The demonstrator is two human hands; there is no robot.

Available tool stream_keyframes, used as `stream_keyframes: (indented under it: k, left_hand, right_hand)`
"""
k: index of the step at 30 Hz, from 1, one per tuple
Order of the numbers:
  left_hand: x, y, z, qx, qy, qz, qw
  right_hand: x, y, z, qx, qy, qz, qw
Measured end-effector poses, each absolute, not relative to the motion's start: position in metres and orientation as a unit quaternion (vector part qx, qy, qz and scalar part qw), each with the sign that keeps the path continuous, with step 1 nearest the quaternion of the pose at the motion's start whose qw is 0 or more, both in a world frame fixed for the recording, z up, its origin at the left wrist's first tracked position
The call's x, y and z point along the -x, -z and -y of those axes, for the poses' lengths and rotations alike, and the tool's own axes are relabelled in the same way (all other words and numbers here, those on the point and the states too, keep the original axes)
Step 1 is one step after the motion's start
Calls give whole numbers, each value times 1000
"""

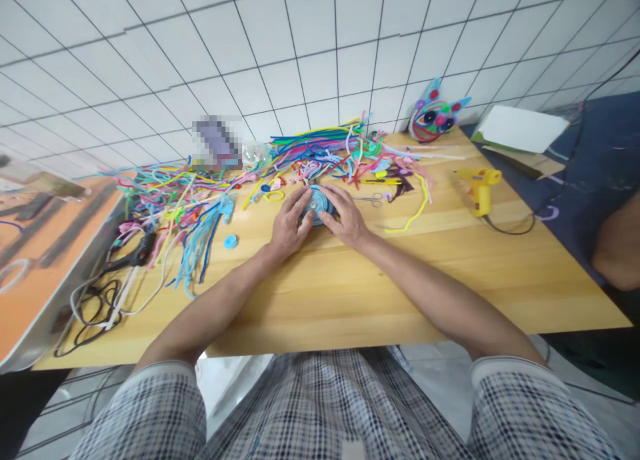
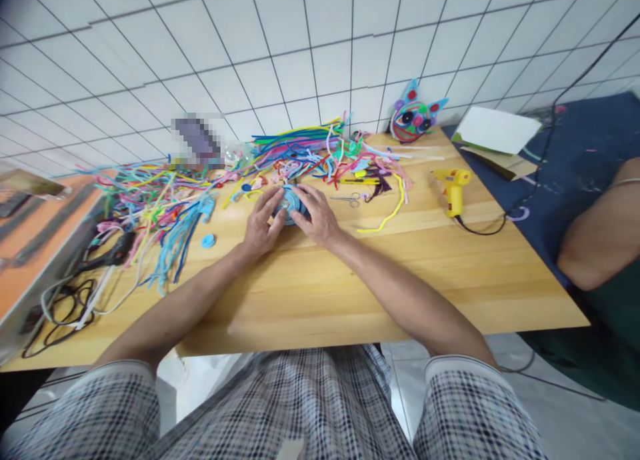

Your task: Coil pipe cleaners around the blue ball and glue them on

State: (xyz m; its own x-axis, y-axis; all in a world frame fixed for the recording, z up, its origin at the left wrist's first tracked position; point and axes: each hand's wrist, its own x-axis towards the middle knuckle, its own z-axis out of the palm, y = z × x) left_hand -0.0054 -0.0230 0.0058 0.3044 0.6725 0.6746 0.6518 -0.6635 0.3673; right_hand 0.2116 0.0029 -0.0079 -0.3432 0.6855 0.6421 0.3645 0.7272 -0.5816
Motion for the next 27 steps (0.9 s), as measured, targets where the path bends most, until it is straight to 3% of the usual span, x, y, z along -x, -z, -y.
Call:
stream_keyframes:
  k: [13, 27]
  left_hand:
    - [-16, -2, 22, -745, -514, -424, 15]
    - [-14, 6, 17, -758, -518, -394, 31]
  right_hand:
    - [-215, 13, 3, 328, -167, 810, 457]
    - [-223, 6, 10, 343, -135, 805, 465]
